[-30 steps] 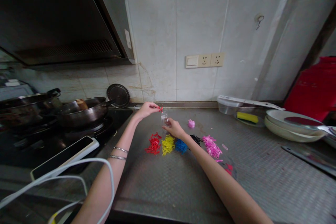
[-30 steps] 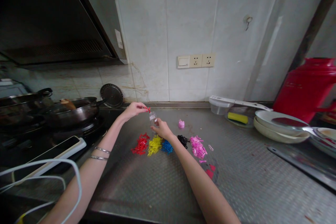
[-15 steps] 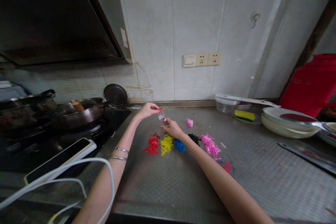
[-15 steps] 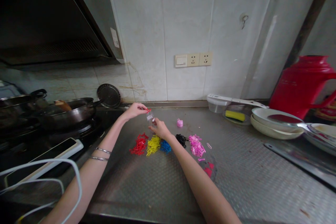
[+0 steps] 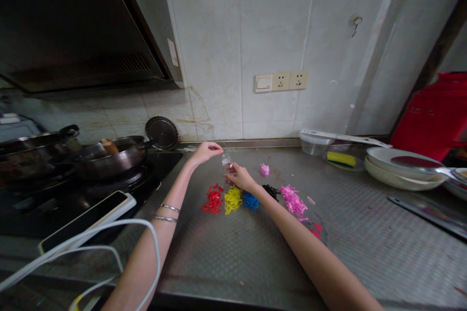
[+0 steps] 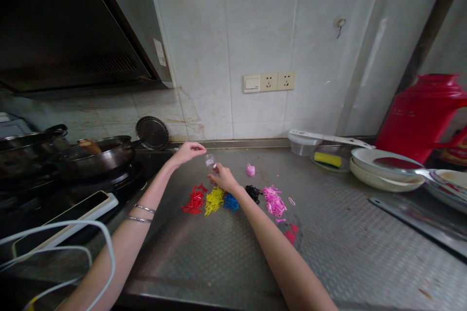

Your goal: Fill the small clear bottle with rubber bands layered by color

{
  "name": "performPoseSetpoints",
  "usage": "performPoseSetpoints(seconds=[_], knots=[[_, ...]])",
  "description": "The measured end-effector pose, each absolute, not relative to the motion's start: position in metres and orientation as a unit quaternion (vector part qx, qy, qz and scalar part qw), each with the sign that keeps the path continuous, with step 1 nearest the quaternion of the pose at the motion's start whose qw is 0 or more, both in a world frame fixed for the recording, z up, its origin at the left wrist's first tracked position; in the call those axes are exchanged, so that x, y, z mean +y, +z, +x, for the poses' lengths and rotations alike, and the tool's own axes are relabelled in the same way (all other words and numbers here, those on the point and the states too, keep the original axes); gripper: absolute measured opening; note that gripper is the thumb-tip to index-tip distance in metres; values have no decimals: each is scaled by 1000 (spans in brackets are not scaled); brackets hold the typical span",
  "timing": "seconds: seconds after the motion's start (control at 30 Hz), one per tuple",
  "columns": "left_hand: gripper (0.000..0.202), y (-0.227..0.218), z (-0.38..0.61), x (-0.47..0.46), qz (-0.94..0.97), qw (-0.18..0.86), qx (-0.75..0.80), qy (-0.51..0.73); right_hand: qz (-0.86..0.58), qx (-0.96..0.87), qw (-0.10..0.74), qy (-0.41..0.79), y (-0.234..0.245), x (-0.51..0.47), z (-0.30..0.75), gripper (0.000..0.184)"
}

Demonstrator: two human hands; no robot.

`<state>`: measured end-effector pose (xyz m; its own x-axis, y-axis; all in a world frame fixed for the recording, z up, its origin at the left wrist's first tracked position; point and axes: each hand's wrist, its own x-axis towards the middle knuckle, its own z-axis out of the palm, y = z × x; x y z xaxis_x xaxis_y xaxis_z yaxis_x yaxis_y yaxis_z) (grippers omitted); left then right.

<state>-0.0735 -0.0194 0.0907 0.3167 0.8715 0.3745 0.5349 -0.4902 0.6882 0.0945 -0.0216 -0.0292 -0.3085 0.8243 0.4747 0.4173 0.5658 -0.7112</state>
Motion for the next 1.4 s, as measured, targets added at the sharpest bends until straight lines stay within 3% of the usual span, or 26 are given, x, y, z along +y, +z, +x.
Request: performPoseSetpoints(seconds=[0.2, 0.43, 0.63, 1.03, 1.4], knots=[[37, 73, -91, -36, 748, 235, 502, 365, -397, -772, 428, 251, -24, -25, 97, 32], [44, 34, -114, -40, 784, 315, 523, 114, -401, -774, 425, 245, -30, -20, 97, 35], [61, 20, -112, -34, 776, 328, 534, 72, -399, -774, 427, 243, -34, -17, 97, 35], [27, 10, -97, -33, 823, 272, 493, 81, -401, -776, 423, 241, -30, -21, 97, 34], [20, 10, -90, -37, 823, 239, 507, 90, -396, -780, 427, 229, -35, -18, 95, 34]])
